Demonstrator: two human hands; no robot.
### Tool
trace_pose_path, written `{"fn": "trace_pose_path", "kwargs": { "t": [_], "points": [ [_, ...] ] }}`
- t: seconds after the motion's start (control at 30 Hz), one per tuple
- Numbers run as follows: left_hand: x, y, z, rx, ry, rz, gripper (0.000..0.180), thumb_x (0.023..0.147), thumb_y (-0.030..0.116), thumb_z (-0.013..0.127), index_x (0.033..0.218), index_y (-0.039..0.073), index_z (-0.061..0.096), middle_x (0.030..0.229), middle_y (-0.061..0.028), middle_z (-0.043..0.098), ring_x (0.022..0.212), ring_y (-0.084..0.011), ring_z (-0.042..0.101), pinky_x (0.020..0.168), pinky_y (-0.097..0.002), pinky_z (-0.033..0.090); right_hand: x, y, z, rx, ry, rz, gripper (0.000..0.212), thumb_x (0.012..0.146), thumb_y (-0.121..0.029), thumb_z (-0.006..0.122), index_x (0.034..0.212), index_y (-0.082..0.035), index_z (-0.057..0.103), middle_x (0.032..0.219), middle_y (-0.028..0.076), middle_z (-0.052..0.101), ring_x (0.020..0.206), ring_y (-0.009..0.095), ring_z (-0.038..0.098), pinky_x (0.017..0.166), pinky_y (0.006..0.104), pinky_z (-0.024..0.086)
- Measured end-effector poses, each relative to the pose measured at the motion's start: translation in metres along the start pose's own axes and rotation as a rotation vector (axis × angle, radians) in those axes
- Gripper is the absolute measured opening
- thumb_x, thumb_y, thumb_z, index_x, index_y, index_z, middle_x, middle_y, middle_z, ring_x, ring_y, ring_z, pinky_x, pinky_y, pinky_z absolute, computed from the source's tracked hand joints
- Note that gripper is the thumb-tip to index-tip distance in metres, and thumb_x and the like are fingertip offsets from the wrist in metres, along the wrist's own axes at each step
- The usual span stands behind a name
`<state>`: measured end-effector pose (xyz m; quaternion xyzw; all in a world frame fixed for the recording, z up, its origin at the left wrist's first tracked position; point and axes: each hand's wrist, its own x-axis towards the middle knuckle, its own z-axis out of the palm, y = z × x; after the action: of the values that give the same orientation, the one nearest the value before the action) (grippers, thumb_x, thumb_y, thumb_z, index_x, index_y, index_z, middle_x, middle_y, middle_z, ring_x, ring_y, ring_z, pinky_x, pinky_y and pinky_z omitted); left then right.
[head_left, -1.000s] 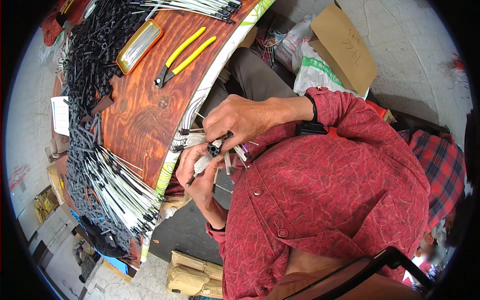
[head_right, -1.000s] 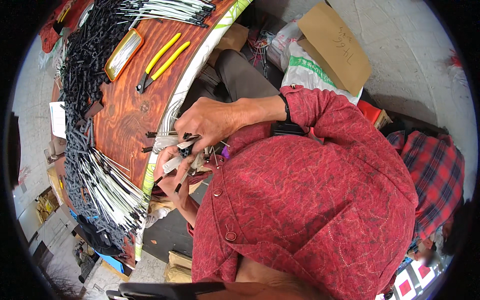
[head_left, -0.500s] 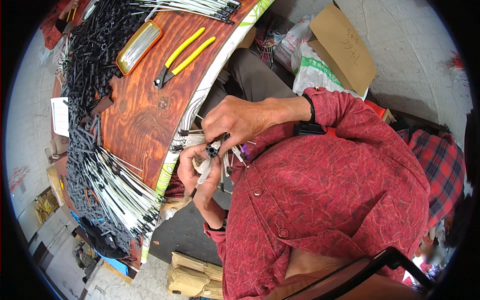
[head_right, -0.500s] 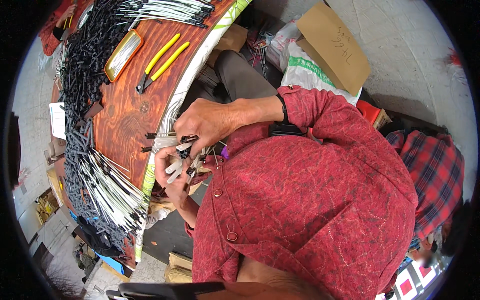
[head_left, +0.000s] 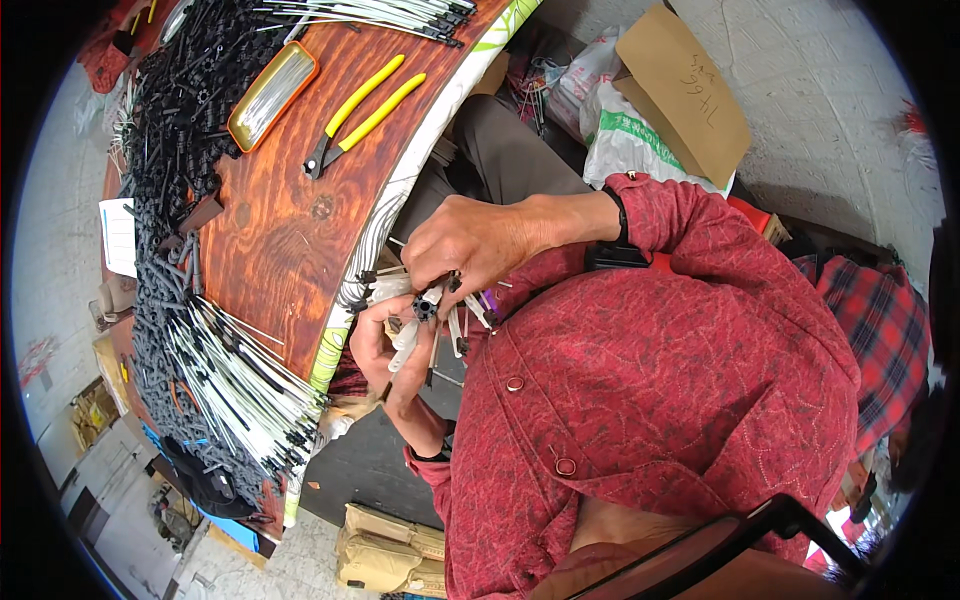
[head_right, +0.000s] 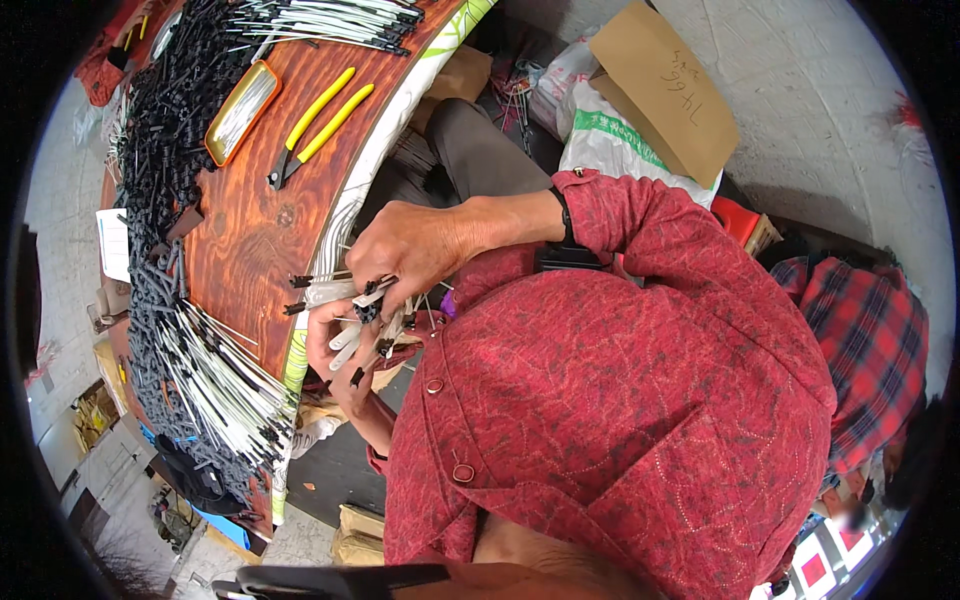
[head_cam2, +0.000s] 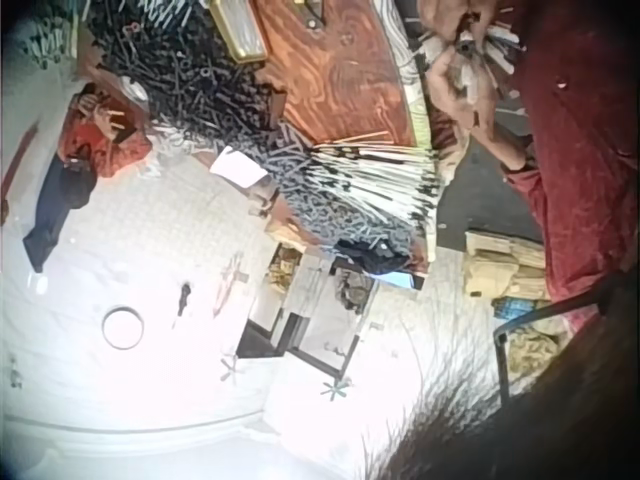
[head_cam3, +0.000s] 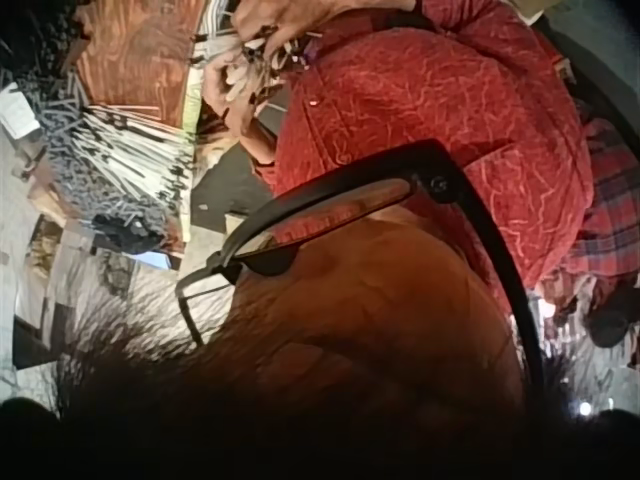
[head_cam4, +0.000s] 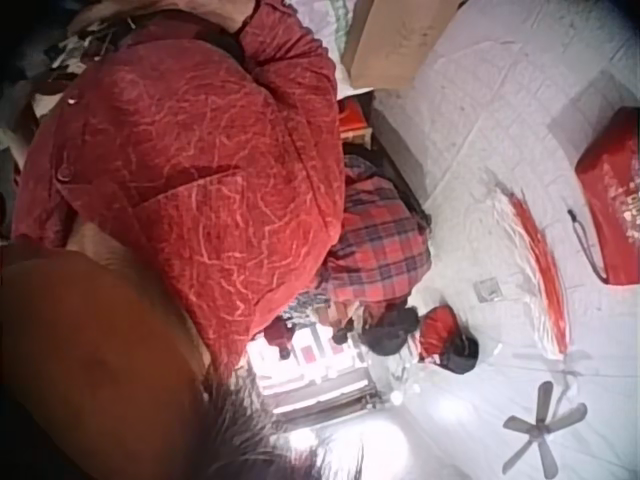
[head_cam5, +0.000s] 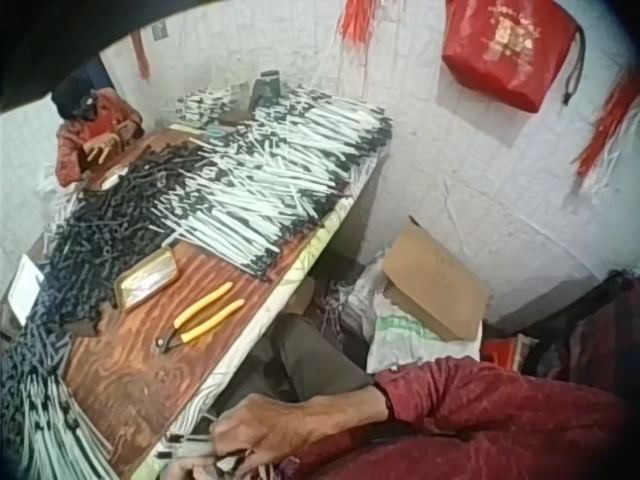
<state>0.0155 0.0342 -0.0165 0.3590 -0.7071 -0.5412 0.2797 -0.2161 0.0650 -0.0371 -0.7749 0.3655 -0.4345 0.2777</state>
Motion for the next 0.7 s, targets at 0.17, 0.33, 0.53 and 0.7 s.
{"fn": "trace_pose_path", "kwargs": {
  "t": [0.17,0.33,0.53,0.7],
  "points": [
    [-0.001,-0.011,-0.011,-0.124,-0.070,-0.076,0.032,0.079,-0.003,0.075,0.109,-0.001,0.064,0.092,-0.0038,0.063,0.082,-0.0098,0.059,0.073,-0.0244,0.049,0.002,0.001,0.000,0.027,0.008,-0.046,0.033,0.076,-0.034,0.081,0.091,-0.008,0.069,0.082,0.006,0.062,0.076,0.027,0.065,0.058,0.0380,0.050],
    [-0.001,-0.015,-0.020,-0.154,-0.128,-0.056,0.031,0.082,-0.002,0.073,0.111,-0.003,0.063,0.093,-0.0051,0.063,0.082,-0.0102,0.060,0.073,-0.0243,0.050,0.002,0.003,0.001,0.065,-0.017,-0.019,0.032,0.076,-0.033,0.081,0.090,-0.007,0.068,0.082,0.006,0.063,0.076,0.027,0.065,0.059,0.0377,0.050],
    [-0.001,-0.007,-0.016,-0.227,-0.133,-0.063,0.028,0.084,-0.004,0.069,0.112,-0.003,0.063,0.094,-0.0076,0.064,0.079,-0.0125,0.061,0.069,-0.0249,0.051,0.001,0.001,0.000,0.065,-0.024,0.001,0.033,0.075,-0.030,0.082,0.093,-0.006,0.069,0.083,0.006,0.063,0.078,0.028,0.065,0.061,0.0379,0.050],
    [-0.007,-0.015,-0.015,-0.035,-0.023,-0.053,0.033,0.074,-0.006,0.066,0.105,0.002,0.064,0.090,-0.0059,0.063,0.080,-0.0147,0.060,0.074,-0.0279,0.048,0.005,0.000,0.000,0.088,-0.051,0.021,0.035,0.075,-0.030,0.082,0.093,-0.004,0.067,0.084,0.008,0.064,0.079,0.029,0.065,0.062,0.0378,0.051]
  ]
}}
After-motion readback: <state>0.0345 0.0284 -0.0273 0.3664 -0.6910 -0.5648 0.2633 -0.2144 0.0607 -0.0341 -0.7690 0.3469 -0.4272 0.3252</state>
